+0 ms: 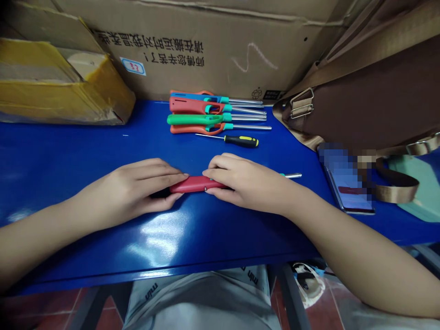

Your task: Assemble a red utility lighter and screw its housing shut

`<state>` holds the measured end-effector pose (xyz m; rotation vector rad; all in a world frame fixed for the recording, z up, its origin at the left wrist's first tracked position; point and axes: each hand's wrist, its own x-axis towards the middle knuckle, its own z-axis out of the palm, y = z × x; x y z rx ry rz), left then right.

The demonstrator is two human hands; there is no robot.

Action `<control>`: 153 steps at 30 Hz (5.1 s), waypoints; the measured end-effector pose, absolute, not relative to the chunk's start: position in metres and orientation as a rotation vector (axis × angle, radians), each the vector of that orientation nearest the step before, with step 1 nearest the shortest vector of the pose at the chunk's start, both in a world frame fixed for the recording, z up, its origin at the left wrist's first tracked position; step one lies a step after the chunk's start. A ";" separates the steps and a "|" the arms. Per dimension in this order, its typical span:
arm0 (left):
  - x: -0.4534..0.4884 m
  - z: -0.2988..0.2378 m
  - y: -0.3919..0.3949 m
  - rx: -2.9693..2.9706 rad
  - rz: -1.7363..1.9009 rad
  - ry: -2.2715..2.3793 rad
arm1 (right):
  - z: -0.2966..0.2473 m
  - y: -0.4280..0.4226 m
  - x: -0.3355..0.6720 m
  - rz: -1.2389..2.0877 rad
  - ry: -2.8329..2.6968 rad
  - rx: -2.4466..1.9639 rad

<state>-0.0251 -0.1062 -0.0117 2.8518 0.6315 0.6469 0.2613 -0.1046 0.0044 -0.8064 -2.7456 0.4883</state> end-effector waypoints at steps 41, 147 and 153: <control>-0.021 -0.008 -0.116 2.714 0.699 0.768 | 0.007 -0.111 0.255 0.244 -2.785 -0.920; -0.022 -0.003 -0.109 2.412 0.833 0.722 | 0.014 -0.103 0.265 0.406 -2.846 -0.949; -0.024 -0.006 -0.105 2.487 0.733 0.732 | 0.014 -0.105 0.263 0.471 -2.826 -0.998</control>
